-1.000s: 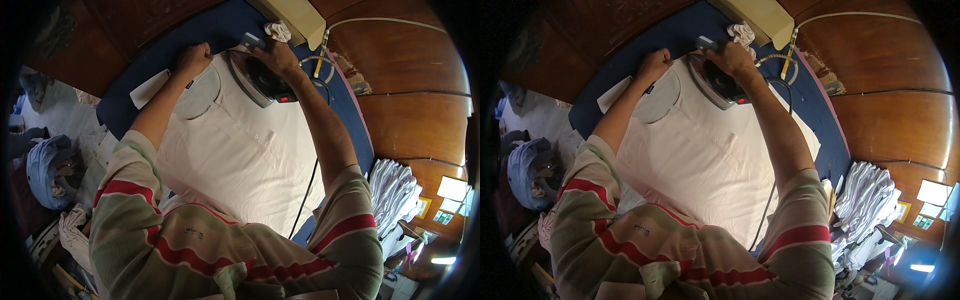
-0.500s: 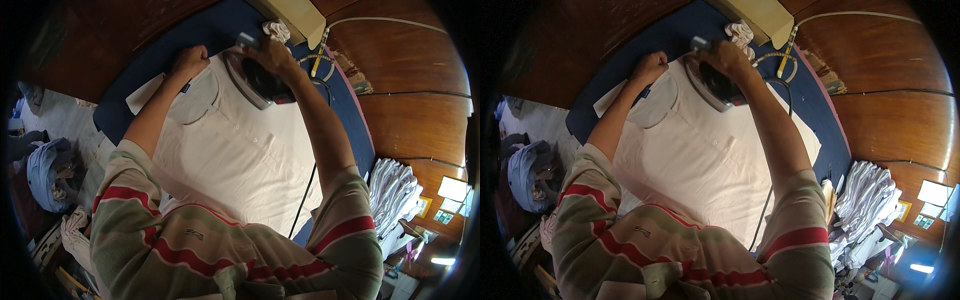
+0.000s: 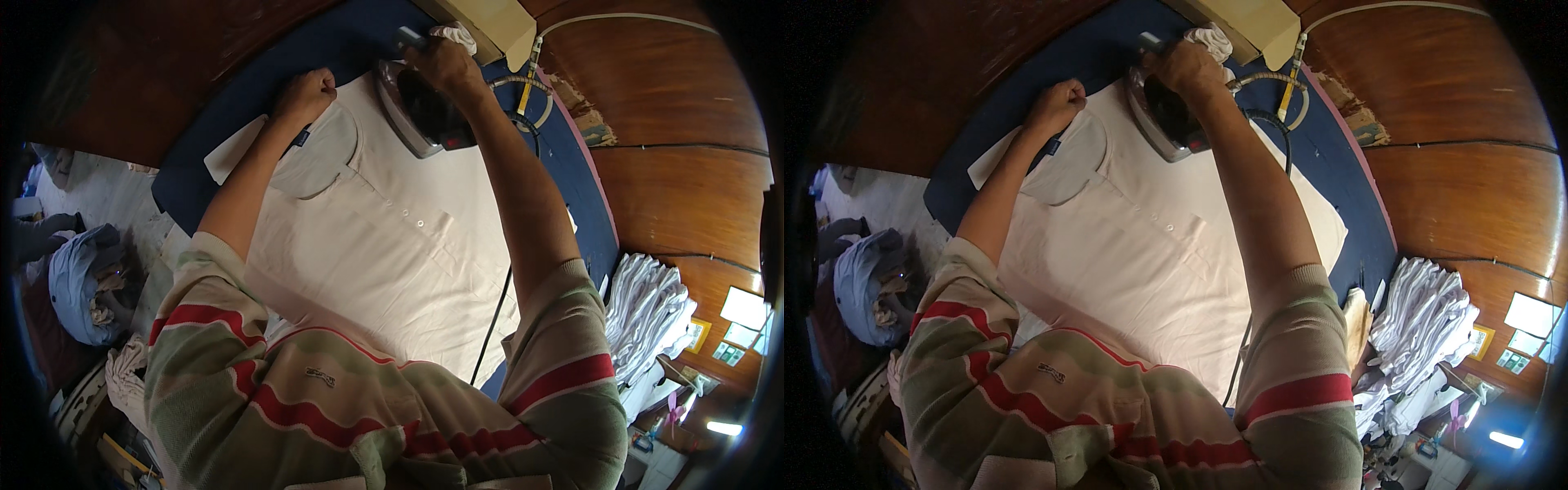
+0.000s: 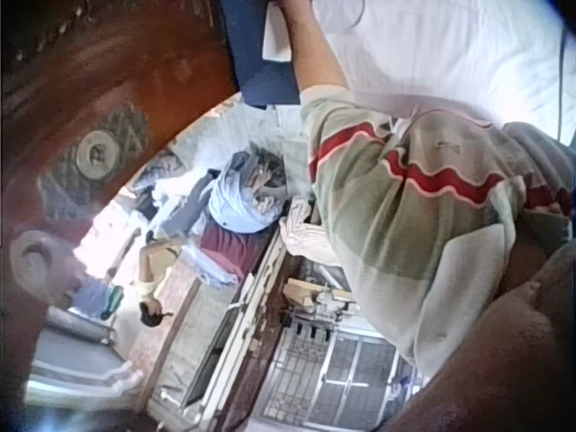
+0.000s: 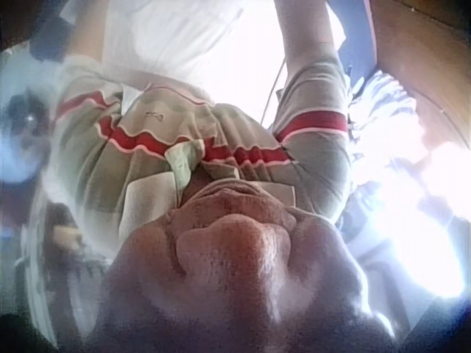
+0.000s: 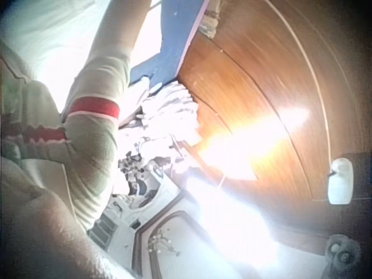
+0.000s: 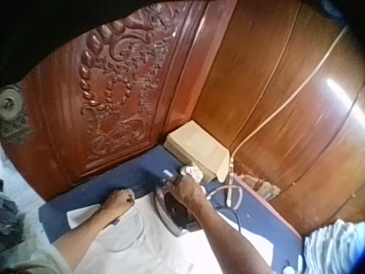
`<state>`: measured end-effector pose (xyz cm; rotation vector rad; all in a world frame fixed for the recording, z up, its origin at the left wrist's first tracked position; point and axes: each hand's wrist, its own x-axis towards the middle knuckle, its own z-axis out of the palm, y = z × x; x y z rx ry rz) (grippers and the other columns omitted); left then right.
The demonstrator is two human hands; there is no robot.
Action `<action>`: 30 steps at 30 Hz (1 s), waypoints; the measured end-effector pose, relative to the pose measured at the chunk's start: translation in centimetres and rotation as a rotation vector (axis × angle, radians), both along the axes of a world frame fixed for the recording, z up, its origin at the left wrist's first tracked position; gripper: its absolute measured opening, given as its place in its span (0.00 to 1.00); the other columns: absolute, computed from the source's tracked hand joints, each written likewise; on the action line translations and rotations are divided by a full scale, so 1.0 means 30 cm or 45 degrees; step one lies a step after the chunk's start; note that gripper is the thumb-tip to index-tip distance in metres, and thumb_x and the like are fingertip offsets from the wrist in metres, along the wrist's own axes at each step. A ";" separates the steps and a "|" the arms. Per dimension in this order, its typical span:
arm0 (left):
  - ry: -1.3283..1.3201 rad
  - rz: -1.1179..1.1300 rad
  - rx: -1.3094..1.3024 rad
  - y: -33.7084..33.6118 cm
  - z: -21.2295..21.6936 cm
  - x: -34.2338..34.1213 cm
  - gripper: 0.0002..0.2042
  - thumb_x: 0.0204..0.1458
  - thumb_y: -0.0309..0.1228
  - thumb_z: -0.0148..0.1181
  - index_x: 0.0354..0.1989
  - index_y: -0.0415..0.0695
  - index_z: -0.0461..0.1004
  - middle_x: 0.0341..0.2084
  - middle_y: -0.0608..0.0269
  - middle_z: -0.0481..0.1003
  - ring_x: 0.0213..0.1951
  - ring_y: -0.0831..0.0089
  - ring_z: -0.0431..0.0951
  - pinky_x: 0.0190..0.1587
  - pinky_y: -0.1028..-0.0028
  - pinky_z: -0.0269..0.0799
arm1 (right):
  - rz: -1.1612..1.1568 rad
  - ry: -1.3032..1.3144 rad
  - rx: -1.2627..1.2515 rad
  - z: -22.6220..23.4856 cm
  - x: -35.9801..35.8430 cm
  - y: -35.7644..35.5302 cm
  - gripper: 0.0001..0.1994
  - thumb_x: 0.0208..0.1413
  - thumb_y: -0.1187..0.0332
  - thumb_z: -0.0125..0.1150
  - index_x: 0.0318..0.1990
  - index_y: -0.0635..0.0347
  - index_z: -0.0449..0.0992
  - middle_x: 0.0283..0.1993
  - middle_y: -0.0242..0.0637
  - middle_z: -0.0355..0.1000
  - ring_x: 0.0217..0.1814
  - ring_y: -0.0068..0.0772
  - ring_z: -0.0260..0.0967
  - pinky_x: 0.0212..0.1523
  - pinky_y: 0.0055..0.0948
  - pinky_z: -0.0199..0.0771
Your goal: The person irons a light-colored garment on a workstation using a steam iron. The person spreads the fabric, moves the iron across several sections including the sleeves and main body, and repositions the garment multiple times to flatten creases.
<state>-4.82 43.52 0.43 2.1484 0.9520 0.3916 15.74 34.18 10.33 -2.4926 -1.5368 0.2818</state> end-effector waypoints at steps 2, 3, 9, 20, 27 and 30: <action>0.056 0.022 0.028 -0.010 0.012 -0.002 0.06 0.48 0.29 0.57 0.33 0.41 0.73 0.29 0.54 0.77 0.35 0.60 0.78 0.39 0.67 0.71 | 0.003 0.017 -0.040 0.003 0.019 0.013 0.25 0.49 0.45 0.53 0.41 0.60 0.78 0.42 0.54 0.73 0.46 0.54 0.71 0.49 0.41 0.69; 0.099 0.050 0.047 -0.026 0.036 -0.003 0.06 0.49 0.29 0.57 0.33 0.40 0.73 0.29 0.54 0.77 0.35 0.60 0.78 0.39 0.68 0.71 | 0.093 0.014 -0.042 0.021 -0.010 0.001 0.26 0.50 0.46 0.53 0.41 0.61 0.77 0.39 0.55 0.73 0.44 0.53 0.72 0.47 0.40 0.69; 0.144 0.078 0.157 -0.013 -0.006 0.004 0.06 0.50 0.29 0.56 0.34 0.42 0.73 0.32 0.54 0.77 0.38 0.58 0.77 0.39 0.66 0.70 | 0.285 0.098 -0.107 0.047 -0.122 -0.096 0.27 0.51 0.47 0.55 0.43 0.66 0.73 0.33 0.55 0.74 0.39 0.51 0.73 0.41 0.39 0.71; 0.067 0.089 0.175 -0.007 -0.051 0.015 0.05 0.49 0.31 0.57 0.32 0.44 0.72 0.29 0.55 0.77 0.34 0.59 0.77 0.36 0.66 0.70 | 0.578 0.175 -0.317 0.104 -0.166 -0.408 0.21 0.47 0.51 0.60 0.39 0.61 0.73 0.28 0.48 0.74 0.31 0.44 0.74 0.36 0.35 0.73; 0.085 -0.015 0.155 0.058 -0.123 0.029 0.06 0.49 0.32 0.59 0.31 0.44 0.71 0.26 0.56 0.75 0.31 0.66 0.76 0.34 0.70 0.69 | 0.839 0.058 -0.117 0.076 -0.140 -0.359 0.24 0.50 0.47 0.57 0.42 0.60 0.74 0.29 0.45 0.75 0.33 0.44 0.74 0.37 0.37 0.73; -0.003 -0.081 0.269 0.145 -0.213 0.018 0.07 0.49 0.33 0.58 0.31 0.43 0.71 0.25 0.56 0.75 0.30 0.64 0.75 0.34 0.68 0.69 | 0.817 0.084 -0.215 0.089 -0.156 -0.372 0.23 0.49 0.48 0.56 0.42 0.59 0.74 0.29 0.44 0.75 0.32 0.45 0.74 0.37 0.38 0.72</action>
